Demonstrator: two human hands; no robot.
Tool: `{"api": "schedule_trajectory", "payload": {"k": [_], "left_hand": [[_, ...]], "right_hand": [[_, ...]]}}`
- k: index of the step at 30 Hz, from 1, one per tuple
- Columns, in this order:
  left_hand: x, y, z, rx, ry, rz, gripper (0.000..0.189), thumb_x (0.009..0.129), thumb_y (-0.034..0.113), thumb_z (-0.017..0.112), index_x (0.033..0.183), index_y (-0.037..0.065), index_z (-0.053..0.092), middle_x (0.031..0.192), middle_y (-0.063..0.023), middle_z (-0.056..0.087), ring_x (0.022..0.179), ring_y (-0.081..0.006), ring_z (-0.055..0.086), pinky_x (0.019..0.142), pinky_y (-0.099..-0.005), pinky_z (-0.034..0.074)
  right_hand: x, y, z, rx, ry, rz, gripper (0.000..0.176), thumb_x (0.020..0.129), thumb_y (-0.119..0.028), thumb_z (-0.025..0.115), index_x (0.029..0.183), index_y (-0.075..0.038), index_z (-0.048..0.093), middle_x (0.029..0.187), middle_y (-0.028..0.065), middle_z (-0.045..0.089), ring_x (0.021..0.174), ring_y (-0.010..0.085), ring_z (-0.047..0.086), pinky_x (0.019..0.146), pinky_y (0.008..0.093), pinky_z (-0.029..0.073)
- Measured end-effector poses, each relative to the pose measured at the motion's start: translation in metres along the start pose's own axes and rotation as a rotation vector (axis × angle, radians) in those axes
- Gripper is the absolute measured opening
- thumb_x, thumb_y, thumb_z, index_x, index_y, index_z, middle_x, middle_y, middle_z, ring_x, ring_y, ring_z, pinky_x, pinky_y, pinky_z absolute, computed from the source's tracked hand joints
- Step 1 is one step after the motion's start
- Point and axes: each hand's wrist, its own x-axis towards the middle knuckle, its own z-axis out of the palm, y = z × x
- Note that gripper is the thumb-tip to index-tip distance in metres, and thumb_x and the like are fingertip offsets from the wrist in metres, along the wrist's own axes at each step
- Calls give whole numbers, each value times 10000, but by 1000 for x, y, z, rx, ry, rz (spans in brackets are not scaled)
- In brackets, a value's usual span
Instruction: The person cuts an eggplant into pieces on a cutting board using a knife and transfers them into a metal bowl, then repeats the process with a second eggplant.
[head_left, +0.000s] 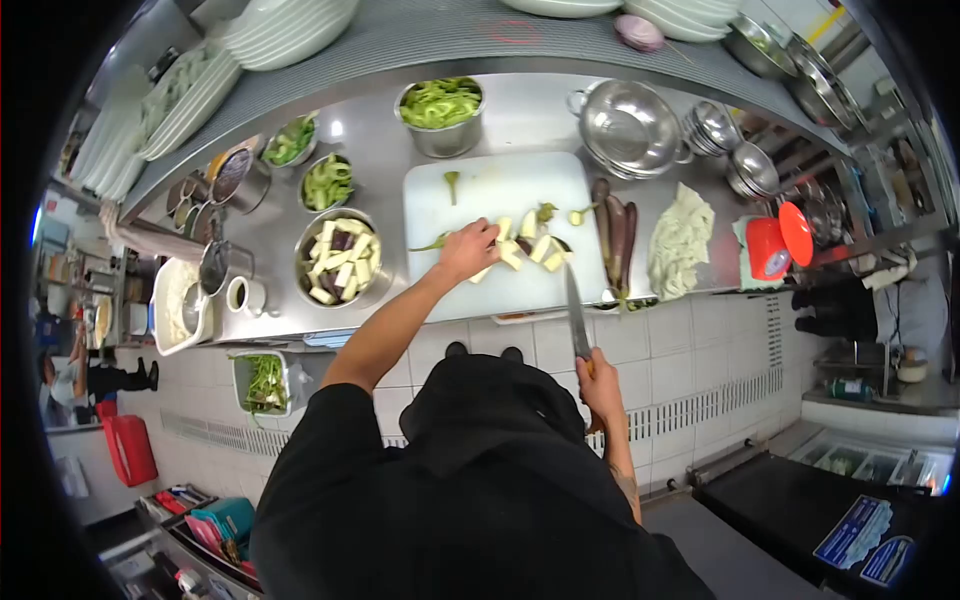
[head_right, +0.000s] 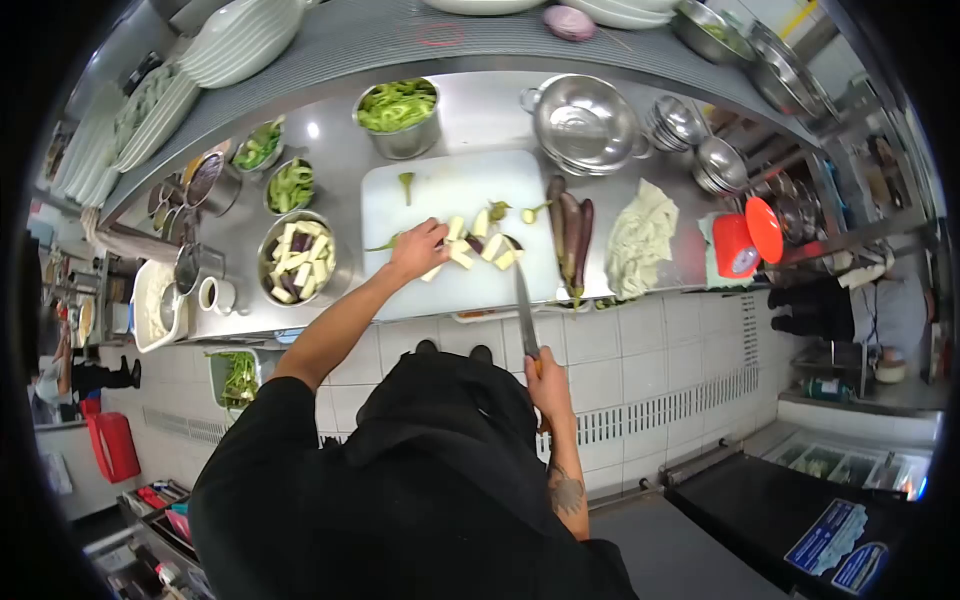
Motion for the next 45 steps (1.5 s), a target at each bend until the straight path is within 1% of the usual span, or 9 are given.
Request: {"api": "schedule_trajectory", "payload": {"k": [9, 13, 15, 17, 22, 25, 30, 37, 45], "left_hand": [[-11, -29, -115, -351, 695, -62, 294, 745, 195, 803, 964, 97, 634, 921, -100, 639, 794, -333, 652, 681, -441, 539], [-69, -95, -160, -321, 616, -322, 371, 719, 211, 835, 1026, 87, 667, 933, -105, 657, 795, -299, 638, 717, -397, 528], [-96, -113, -176, -131, 512, -413, 403, 712, 220, 831, 1068, 109, 678, 984, -126, 661, 852, -309, 638, 790, -427, 523], [-110, -110, -184, 40, 510, -387, 425, 722, 239, 824, 1100, 110, 677, 1027, -140, 658, 923, -328, 626, 840, -446, 509], [-116, -57, -148, -78, 478, -195, 546, 765, 299, 797, 1226, 60, 626, 1168, -175, 621, 1116, -372, 562, 955, -486, 467], [-114, 4, -57, -236, 274, -94, 620, 768, 312, 798, 1263, 9, 578, 1195, -185, 583, 1098, -388, 535, 964, -480, 468], [-110, 49, 11, -102, 385, -480, 711, 806, 317, 764, 1339, -50, 469, 1270, -267, 456, 1148, -441, 425, 996, -526, 394], [-44, 64, 44, -271, 479, -327, 665, 851, 261, 726, 1354, -63, 437, 1297, -283, 427, 1194, -457, 398, 1042, -556, 341], [18, 77, 43, -75, 264, -267, 670, 892, 484, 644, 1488, 229, 477, 1524, -118, 404, 1387, -423, 306, 1118, -578, 241]], "right_hand": [[-20, -26, 23, 2, -46, 138, 216, 1023, -188, 584, 917, -38, 470, 585, 53, 536, 449, 129, 530, 406, 319, 428], [-27, -52, 9, 132, -106, 246, 248, 1028, -206, 580, 881, -50, 455, 591, 49, 531, 453, 131, 517, 424, 318, 427], [-26, -46, 3, 156, -93, 276, 284, 1007, -236, 616, 906, -9, 477, 591, 182, 558, 467, 333, 555, 499, 425, 443], [-15, -30, -3, 88, -88, 274, 279, 1011, -238, 606, 912, -9, 480, 600, 183, 572, 480, 327, 573, 507, 426, 452], [15, -34, -40, -181, -124, 225, 235, 1008, -227, 585, 944, -16, 505, 710, 260, 644, 702, 487, 637, 608, 543, 481], [38, -24, -49, -260, -109, 119, 244, 1018, -216, 579, 921, -6, 501, 625, 194, 598, 541, 346, 619, 529, 469, 455], [36, -36, -95, -423, -87, 93, 210, 993, -210, 575, 962, -9, 519, 767, 289, 654, 807, 521, 630, 676, 593, 467], [85, -33, -71, -477, -127, -1, 218, 995, -252, 539, 1033, -39, 529, 790, 294, 671, 750, 524, 651, 705, 620, 517], [104, -23, -66, -110, -284, -3, 221, 1018, -249, 555, 948, -40, 539, 680, 214, 643, 574, 421, 636, 536, 520, 487]]}}
